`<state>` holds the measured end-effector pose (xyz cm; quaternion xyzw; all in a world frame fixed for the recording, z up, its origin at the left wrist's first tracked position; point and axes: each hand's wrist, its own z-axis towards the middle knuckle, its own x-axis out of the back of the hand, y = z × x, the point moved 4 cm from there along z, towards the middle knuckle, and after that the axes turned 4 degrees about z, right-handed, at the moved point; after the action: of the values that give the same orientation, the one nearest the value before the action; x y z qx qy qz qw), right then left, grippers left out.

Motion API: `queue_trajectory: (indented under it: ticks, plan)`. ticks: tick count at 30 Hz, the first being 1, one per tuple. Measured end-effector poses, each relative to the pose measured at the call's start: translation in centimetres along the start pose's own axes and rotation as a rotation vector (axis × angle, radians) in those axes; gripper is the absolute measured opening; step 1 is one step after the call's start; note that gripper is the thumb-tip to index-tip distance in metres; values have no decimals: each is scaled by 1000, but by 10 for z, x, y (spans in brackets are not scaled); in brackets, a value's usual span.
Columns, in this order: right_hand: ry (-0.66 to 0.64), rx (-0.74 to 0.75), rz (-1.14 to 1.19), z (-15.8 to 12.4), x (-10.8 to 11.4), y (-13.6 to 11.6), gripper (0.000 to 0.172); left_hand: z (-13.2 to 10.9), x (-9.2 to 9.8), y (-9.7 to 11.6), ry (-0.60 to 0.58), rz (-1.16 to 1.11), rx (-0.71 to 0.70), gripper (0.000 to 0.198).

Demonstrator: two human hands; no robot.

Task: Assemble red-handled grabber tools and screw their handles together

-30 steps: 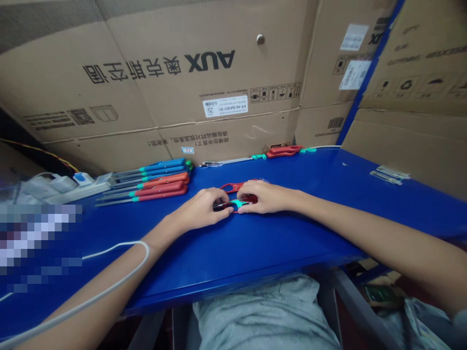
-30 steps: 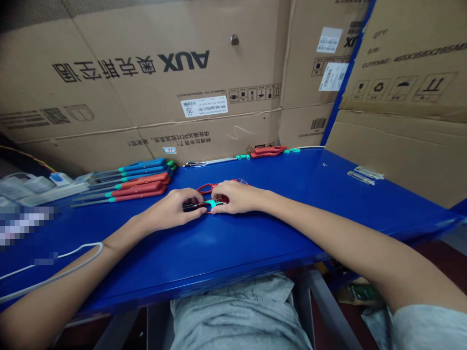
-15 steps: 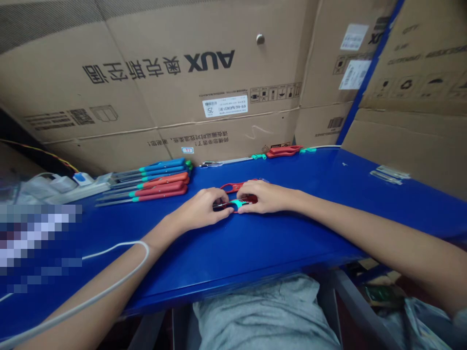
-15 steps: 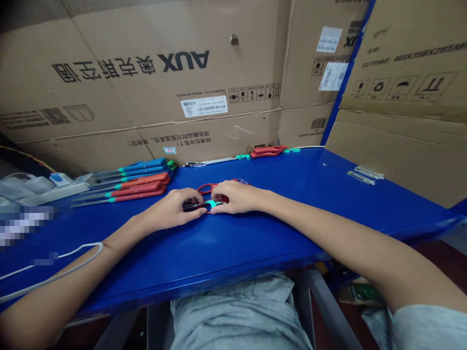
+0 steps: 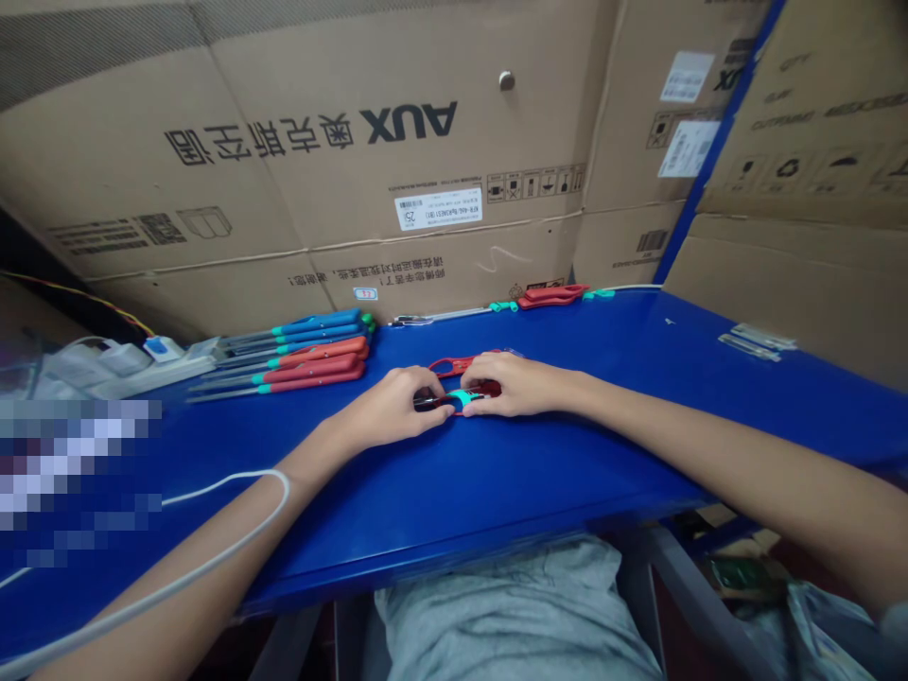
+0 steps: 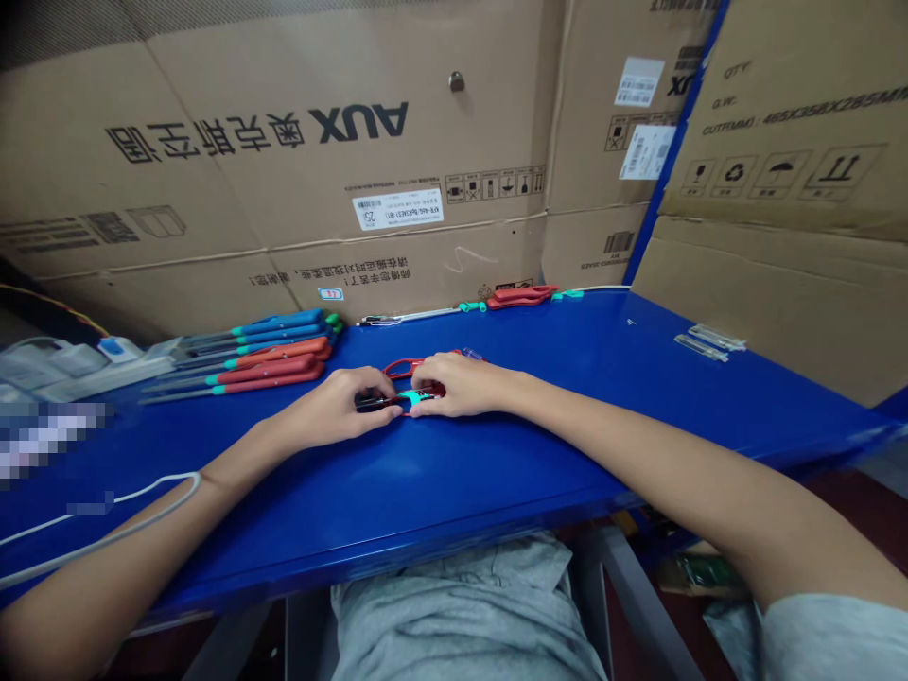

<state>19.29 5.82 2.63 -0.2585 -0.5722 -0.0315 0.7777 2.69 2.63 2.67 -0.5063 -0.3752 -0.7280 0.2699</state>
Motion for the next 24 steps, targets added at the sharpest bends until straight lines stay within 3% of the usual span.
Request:
queue_trajectory:
  ticks: [17, 24]
  plan:
    - [39, -6, 81, -1, -3, 0, 25, -1, -1, 5, -20, 69, -78, 28]
    - [22, 47, 45, -2, -1, -5, 19, 0, -2, 3, -20, 41, -61, 28]
